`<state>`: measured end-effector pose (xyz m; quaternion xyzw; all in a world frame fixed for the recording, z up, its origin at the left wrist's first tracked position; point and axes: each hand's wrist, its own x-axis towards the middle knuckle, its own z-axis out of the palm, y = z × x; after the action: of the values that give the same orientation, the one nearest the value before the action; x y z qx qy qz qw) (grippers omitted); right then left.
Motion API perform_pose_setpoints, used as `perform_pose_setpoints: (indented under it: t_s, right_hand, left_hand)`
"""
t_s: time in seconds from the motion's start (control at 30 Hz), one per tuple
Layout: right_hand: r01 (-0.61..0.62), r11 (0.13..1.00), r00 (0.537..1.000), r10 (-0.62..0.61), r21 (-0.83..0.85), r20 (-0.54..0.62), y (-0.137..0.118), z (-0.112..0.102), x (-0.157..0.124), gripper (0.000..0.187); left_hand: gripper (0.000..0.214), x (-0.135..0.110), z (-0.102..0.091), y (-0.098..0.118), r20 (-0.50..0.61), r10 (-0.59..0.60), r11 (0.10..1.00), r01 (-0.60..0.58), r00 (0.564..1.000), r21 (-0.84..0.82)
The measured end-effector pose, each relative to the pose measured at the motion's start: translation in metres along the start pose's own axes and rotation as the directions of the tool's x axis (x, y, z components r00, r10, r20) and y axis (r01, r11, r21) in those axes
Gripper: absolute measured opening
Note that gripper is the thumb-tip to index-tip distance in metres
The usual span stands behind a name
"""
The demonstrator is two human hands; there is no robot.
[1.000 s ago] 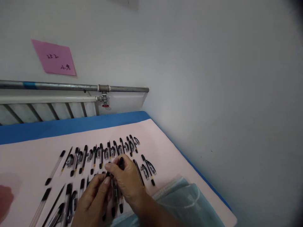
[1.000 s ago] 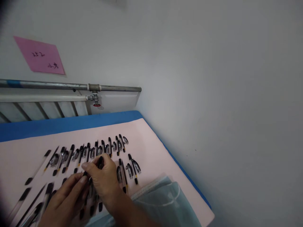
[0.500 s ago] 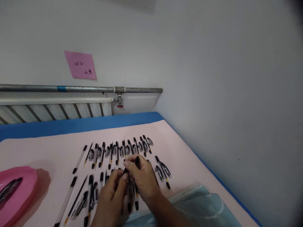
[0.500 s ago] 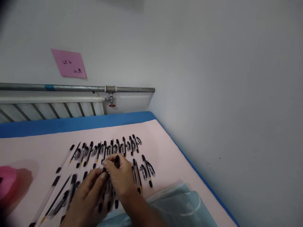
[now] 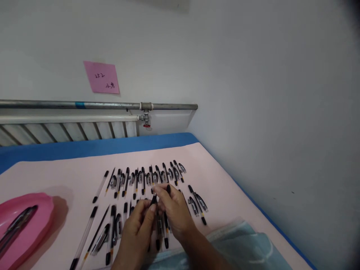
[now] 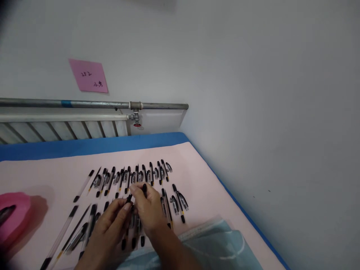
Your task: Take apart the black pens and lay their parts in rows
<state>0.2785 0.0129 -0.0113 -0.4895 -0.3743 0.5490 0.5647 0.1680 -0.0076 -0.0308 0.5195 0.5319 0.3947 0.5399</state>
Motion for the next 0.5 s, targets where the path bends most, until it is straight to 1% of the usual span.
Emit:
perform_pose_setpoints:
  t_s: [0.13,0.23,0.3,0.4,0.47,0.5]
  right_hand:
    - [0.084,0.988,0.996,-0.087,-0.133,-0.014,0.0023,-0.0003,-0.0002,0.019]
    - [0.099,0.981,0.995,-0.102,-0.169,-0.008,-0.0005,-0.0008,-0.0011,0.016]
    - [0.081,0.987,0.997,-0.08,-0.14,0.017,-0.0025,-0.0014,-0.0012,0.016]
    - [0.024,0.999,0.998,-0.023,-0.025,0.054,-0.0032,-0.0021,-0.0002,0.015]
    - [-0.016,1.0,0.999,0.015,0.024,0.049,-0.0023,-0.0024,0.0006,0.019]
    - [-0.021,1.0,0.999,0.02,0.022,0.039,-0.0018,-0.0024,0.0008,0.02]
  left_hand:
    - [0.034,0.0002,-0.0005,-0.0008,-0.025,0.029,0.999,-0.029,0.999,0.034]
    - [0.033,0.0008,0.0,-0.0008,-0.018,0.051,0.997,-0.05,0.999,0.051]
    - [0.033,0.0013,0.0003,-0.001,-0.004,0.033,0.998,-0.032,0.999,0.045]
    - [0.032,0.0022,0.0005,-0.0019,0.013,0.007,1.0,-0.007,1.0,0.003]
    - [0.032,0.0022,0.0004,-0.0024,0.009,0.008,1.0,-0.008,1.0,-0.006]
    - [0.031,0.002,0.0003,-0.0024,0.004,0.015,1.0,-0.015,1.0,0.001]
